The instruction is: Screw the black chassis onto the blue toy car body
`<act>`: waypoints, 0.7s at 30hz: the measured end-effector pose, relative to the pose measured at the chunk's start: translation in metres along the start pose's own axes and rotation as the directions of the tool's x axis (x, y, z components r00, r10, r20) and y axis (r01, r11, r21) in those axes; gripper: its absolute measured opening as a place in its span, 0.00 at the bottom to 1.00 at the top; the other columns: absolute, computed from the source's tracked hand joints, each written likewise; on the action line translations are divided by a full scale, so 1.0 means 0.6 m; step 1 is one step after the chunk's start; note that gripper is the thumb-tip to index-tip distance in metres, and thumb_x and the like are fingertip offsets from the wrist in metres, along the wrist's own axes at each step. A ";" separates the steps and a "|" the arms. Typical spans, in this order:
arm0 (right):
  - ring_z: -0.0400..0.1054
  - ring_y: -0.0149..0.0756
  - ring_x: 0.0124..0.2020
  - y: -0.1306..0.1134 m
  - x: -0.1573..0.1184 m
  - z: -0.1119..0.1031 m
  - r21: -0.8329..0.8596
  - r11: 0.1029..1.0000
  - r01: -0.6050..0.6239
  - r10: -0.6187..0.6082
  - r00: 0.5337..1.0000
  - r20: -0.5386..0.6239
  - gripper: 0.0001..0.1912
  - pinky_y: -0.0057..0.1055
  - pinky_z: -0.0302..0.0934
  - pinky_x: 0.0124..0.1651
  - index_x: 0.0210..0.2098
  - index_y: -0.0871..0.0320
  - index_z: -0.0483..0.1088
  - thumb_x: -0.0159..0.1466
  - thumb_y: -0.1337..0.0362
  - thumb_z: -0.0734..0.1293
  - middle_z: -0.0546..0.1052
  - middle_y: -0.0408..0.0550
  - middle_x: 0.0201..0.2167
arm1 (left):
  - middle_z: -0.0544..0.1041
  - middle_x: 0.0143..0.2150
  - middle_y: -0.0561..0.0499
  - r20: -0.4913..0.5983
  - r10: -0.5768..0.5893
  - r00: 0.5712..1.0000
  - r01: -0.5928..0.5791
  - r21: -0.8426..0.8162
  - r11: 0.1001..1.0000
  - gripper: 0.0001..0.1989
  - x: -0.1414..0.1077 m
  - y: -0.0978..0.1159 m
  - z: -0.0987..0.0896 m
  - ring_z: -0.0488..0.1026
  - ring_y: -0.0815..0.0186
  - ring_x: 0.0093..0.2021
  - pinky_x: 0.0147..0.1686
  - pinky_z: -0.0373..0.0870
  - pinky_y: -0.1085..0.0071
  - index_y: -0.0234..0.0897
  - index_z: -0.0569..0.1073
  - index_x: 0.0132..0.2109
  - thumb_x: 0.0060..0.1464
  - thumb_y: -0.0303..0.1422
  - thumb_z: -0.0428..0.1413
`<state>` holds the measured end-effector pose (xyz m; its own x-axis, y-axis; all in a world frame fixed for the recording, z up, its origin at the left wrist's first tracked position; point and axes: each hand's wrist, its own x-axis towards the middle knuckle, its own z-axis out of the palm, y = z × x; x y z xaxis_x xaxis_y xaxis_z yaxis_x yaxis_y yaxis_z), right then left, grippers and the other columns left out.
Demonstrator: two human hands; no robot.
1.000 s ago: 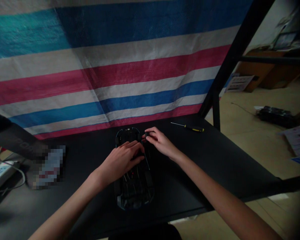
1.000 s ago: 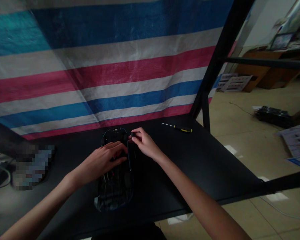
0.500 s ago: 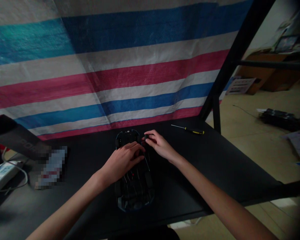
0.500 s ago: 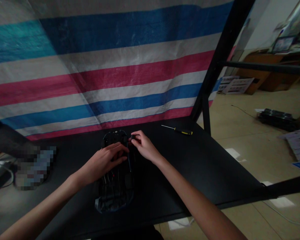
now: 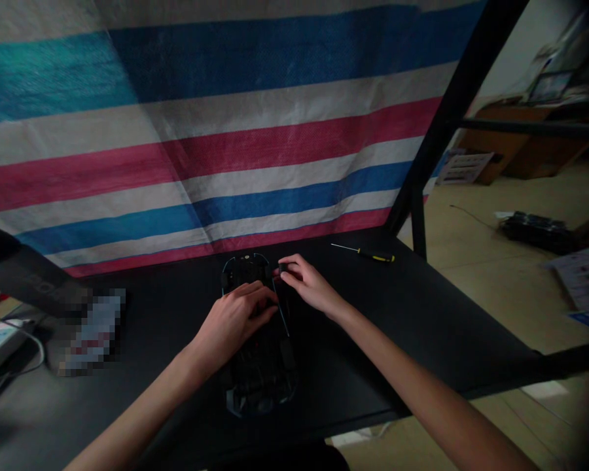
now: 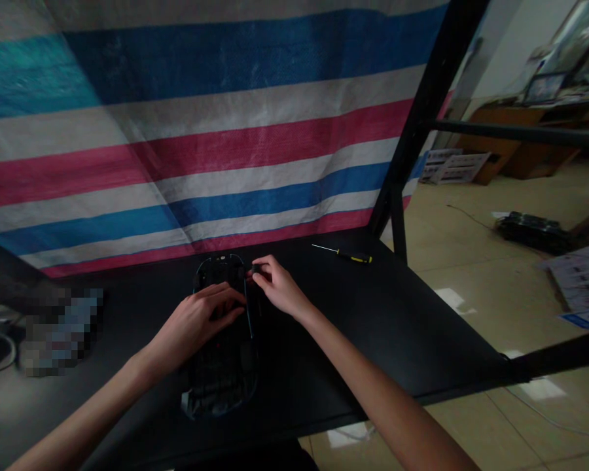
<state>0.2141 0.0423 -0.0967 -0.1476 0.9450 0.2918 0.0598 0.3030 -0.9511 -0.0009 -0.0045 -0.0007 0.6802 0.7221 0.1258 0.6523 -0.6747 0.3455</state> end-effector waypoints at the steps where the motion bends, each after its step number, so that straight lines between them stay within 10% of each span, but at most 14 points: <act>1: 0.78 0.41 0.51 0.000 0.000 0.000 -0.003 1.000 0.001 -0.001 1.000 0.000 0.14 0.44 0.68 0.58 0.53 0.52 0.65 0.69 0.62 0.65 0.81 0.51 0.48 | 0.76 0.45 0.53 0.004 0.001 1.000 -0.001 0.000 1.000 0.08 0.001 -0.001 0.000 0.75 0.65 0.42 0.37 0.68 0.71 0.44 0.75 0.50 0.70 0.38 0.53; 21: 0.77 0.40 0.50 -0.011 -0.005 -0.005 -0.136 0.991 0.010 -0.008 1.000 0.017 0.14 0.41 0.67 0.55 0.54 0.52 0.63 0.70 0.60 0.62 0.80 0.50 0.47 | 0.79 0.39 0.54 0.169 -0.073 0.983 0.079 -0.032 0.996 0.12 0.036 -0.023 -0.023 0.76 0.64 0.36 0.32 0.63 0.71 0.44 0.78 0.49 0.64 0.44 0.59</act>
<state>0.2171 0.0376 -0.0908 -0.1646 0.9403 0.2979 0.1921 0.3268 -0.9254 0.0002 0.0223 0.0099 0.6775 0.7332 -0.0582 0.6931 -0.6099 0.3842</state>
